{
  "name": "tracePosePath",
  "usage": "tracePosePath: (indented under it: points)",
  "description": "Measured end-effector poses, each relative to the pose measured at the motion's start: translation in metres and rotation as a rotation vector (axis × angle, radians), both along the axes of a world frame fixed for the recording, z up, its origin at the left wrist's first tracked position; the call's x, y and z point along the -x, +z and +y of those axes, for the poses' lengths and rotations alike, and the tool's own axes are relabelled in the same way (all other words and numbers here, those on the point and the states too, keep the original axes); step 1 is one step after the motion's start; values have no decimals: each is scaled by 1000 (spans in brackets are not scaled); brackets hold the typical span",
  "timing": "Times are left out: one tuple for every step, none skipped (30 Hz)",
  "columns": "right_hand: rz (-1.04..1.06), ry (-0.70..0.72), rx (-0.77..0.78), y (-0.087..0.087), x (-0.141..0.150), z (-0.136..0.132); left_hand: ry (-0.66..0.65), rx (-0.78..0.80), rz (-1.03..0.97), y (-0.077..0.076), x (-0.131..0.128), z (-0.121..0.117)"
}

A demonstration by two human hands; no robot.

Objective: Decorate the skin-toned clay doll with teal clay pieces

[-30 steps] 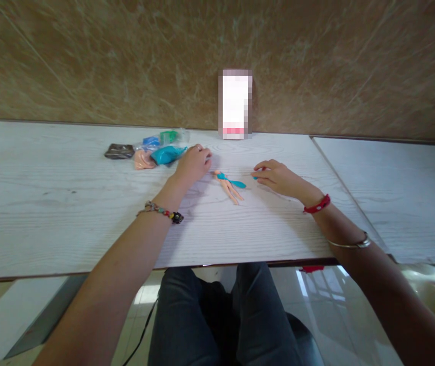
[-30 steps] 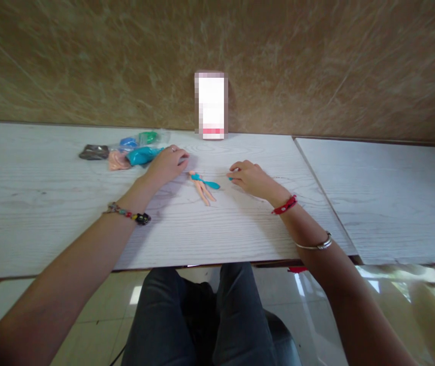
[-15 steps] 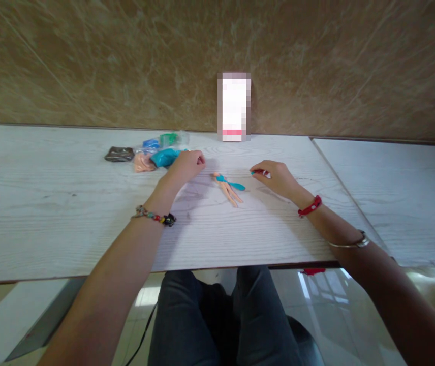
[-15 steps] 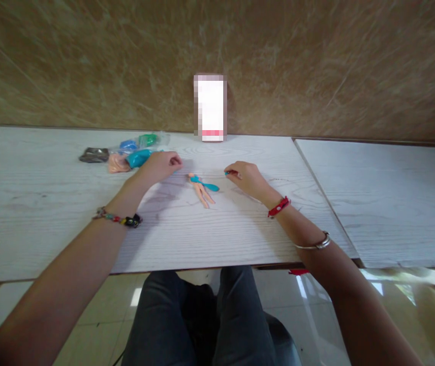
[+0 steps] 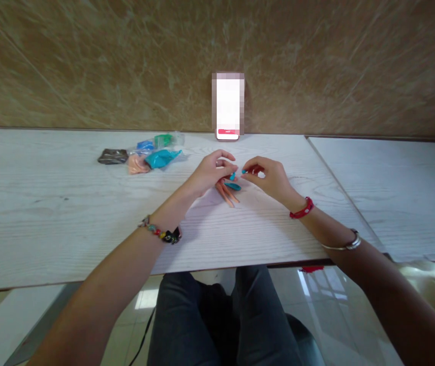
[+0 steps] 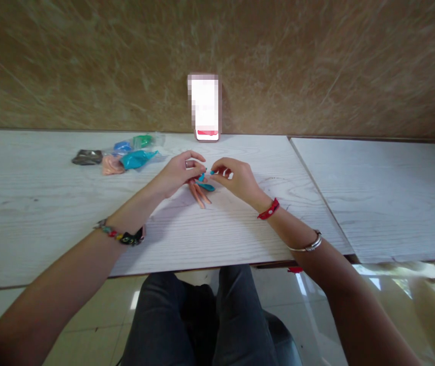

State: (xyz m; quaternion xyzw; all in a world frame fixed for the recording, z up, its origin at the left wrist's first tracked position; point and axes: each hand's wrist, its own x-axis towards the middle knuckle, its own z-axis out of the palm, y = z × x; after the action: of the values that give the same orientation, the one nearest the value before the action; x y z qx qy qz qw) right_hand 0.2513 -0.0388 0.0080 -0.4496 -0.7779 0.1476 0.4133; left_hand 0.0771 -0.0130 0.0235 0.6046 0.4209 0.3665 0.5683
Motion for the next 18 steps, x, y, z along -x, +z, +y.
tracePosePath:
  points:
    - [16, -1, 20, -1, 1, -1, 3, -24, -1, -1, -2, -2]
    - [27, 0, 38, -2, 2, -1, 8, -49, 4, -1, -3, -4]
    - [27, 4, 48, -3, 2, 0, 9, -65, 9, -2, -4, -5]
    - [14, 13, 52, -4, 2, 0, 6, -71, 14, -3, -4, -5]
    - [-9, 29, 48, -4, 1, 0, 0, -69, 18, -4, -3, -5]
    - [-38, 51, 38, -5, 0, 1, -5, -61, 22, -5, -3, -4]
    - [-67, 77, 27, -5, 0, 1, -7, -51, 26, -6, -2, -4]
    - [-90, 100, 17, -4, -1, 1, -2, -48, 33, -7, -2, -3]
    - [-102, 116, 11, -4, -1, 1, 9, -52, 42, -8, -2, -2]
    - [-102, 122, 10, -3, -1, 0, 24, -59, 51, -9, -2, -2]
    - [-96, 122, 14, -2, 0, 0, 38, -65, 59, -9, -2, -2]
    - [-88, 113, 24, -2, 0, -1, 50, -64, 61, -10, -2, -1]
    - [-77, 97, 34, -1, 1, -1, 58, -53, 56, -9, -2, -1]
    - [-65, 78, 42, -1, 1, -1, 59, -32, 43, -9, -1, 0]
    - [-52, 56, 46, -1, 1, 0, 49, -5, 25, -9, 0, 1]
    - [-38, 35, 45, -2, 0, 0, 23, 23, 11, -9, 1, 3]
    - [-28, 16, 41, -2, 0, 1, -19, 47, 7, -9, 3, 4]
    - [-23, 0, 36, -2, -1, 2, -71, 61, 11, -9, 5, 5]
